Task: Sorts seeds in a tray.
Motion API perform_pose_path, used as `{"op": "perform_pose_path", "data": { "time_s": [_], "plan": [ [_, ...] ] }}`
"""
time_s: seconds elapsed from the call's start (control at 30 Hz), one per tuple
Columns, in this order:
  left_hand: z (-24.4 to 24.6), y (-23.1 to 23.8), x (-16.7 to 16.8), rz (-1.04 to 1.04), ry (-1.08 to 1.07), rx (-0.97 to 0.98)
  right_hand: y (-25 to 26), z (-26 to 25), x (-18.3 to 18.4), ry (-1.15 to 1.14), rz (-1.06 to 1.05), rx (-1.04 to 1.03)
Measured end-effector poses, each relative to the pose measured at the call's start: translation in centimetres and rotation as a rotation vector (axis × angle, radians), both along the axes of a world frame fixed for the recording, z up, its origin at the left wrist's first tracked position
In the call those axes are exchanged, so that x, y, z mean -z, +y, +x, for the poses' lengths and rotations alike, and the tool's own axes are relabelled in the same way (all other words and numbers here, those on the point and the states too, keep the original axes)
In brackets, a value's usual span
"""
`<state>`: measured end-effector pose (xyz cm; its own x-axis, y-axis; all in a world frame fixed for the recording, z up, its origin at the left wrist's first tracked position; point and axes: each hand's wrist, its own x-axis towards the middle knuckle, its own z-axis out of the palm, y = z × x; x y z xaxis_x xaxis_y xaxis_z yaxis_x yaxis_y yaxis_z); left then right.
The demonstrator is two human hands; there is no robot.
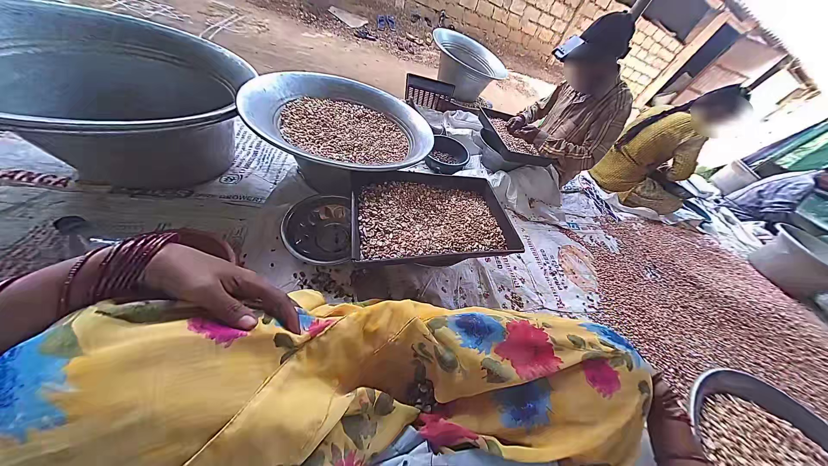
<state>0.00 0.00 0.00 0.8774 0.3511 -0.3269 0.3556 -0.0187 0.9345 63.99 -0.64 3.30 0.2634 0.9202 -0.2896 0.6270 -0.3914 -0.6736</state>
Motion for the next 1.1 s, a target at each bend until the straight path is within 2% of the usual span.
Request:
{"op": "perform_pose_path", "data": {
  "time_s": [0.03, 0.1, 0.17, 0.23, 0.33, 0.43, 0.53, 0.67, 0.73, 0.77, 0.83, 0.9, 1.0, 1.1],
  "plan": [
    [0.4, 0.4, -0.8, -0.021, 0.075, -0.015, 4.4, 2.7, 0.0, -0.010, 0.115, -0.171],
    [0.9, 1.6, -0.4, -0.020, 0.175, 0.013, 10.4, 3.9, -3.7, 0.023, 0.277, -0.328],
    [0.7, 2.7, 1.7, -0.001, 0.164, 0.037, 14.4, 0.3, -8.9, -0.049, 0.447, -0.375],
    [-0.3, 3.3, 3.6, 0.001, 0.156, -0.017, 17.9, -5.2, -12.6, -0.121, 0.558, -0.450],
    [-2.8, 3.9, 5.8, 0.110, 0.287, -0.164, 21.7, -13.9, -14.3, -0.147, 0.611, -0.671],
    [-5.4, 3.9, 9.0, 0.198, 0.438, -0.307, 25.2, -19.7, -11.3, -0.105, 0.561, -0.890],
    [-4.5, 2.6, 6.3, 0.134, 0.560, -0.427, 28.2, -22.2, -7.8, -0.216, 0.327, -0.956],
    [-3.0, 3.9, 5.3, 0.145, 0.398, -0.558, 31.9, -17.3, -2.1, -0.450, 0.191, -0.719],
    [-0.6, 6.3, 4.0, 0.096, 0.360, -0.698, 33.5, -13.6, 1.1, -0.447, 0.059, -0.605],
    [0.7, 7.8, 3.7, 0.033, 0.331, -0.802, 33.8, -12.1, 2.9, -0.350, -0.005, -0.566],
    [4.0, 10.8, 3.2, -0.110, 0.259, -1.087, 33.2, -9.9, 6.0, -0.002, -0.090, -0.508],
    [6.9, 13.1, 3.9, -0.165, 0.210, -1.329, 32.2, -9.1, 7.9, 0.335, -0.103, -0.436],
    [10.0, 15.1, 6.2, -0.235, 0.130, -1.517, 31.7, -9.1, 8.6, 0.688, -0.119, -0.305],
    [12.3, 15.4, 7.3, -0.237, 0.115, -1.609, 32.4, -8.9, 11.2, 0.949, -0.002, -0.249]
  ]
}}
